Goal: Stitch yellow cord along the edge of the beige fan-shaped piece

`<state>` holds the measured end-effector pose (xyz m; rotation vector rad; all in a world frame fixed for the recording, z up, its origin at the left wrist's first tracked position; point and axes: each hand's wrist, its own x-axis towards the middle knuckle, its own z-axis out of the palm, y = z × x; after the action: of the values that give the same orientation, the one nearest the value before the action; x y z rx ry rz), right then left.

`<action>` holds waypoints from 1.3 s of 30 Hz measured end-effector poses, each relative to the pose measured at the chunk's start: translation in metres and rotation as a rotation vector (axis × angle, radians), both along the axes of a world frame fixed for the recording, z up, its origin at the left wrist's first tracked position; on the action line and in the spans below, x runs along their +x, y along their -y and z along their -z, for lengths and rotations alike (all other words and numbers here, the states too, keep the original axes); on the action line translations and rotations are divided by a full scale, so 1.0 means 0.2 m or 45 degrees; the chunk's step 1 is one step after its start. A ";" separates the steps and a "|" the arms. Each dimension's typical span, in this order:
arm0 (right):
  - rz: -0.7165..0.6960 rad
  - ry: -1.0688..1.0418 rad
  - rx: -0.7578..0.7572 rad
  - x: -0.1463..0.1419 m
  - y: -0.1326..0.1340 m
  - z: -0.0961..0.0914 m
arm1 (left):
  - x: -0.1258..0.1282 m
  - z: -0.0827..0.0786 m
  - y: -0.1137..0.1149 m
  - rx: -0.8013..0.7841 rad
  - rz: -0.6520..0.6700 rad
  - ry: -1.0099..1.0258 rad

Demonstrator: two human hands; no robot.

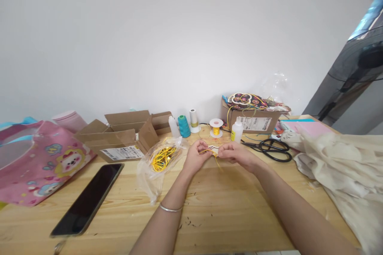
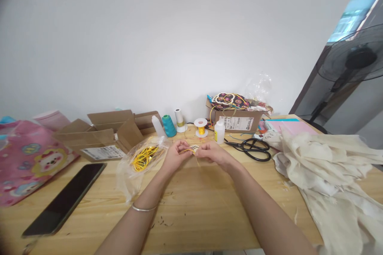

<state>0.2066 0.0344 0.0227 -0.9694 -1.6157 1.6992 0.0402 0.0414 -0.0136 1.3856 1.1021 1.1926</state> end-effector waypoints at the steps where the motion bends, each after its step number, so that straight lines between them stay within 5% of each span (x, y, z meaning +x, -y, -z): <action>1: -0.044 -0.097 -0.008 0.03 0.01 -0.02 | 0.00 0.00 0.00 0.004 -0.012 -0.009; 5: -0.087 -0.493 0.186 0.15 0.03 -0.06 | -0.01 0.01 -0.01 0.000 -0.053 -0.042; 8: 0.114 -0.577 0.333 0.21 0.03 -0.06 | -0.01 0.01 -0.01 -0.035 -0.043 -0.034; 12: 0.434 -0.354 0.346 0.16 0.01 -0.07 | -0.01 0.00 -0.01 -0.071 0.002 0.002; 15: 0.513 -0.090 0.392 0.05 -0.02 -0.04 | 0.00 0.00 0.00 -0.059 0.030 0.027; 20: 0.445 0.462 0.653 -0.08 -0.05 0.13 | -0.01 -0.01 0.00 -0.063 0.044 0.065; 25: 0.359 0.651 0.831 -0.08 -0.05 0.18 | 0.00 -0.02 0.00 -0.108 0.073 0.122; 32: 0.415 0.617 0.796 -0.06 -0.05 0.17 | -0.03 -0.05 0.02 -0.409 0.161 0.450; 39: 0.618 0.409 0.668 -0.07 -0.08 0.21 | -0.05 -0.05 0.01 -0.457 0.148 0.571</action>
<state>0.1927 0.0505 -0.0189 -1.2633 -1.7155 0.7705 0.0309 0.0388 -0.0030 0.8421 0.8504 1.0874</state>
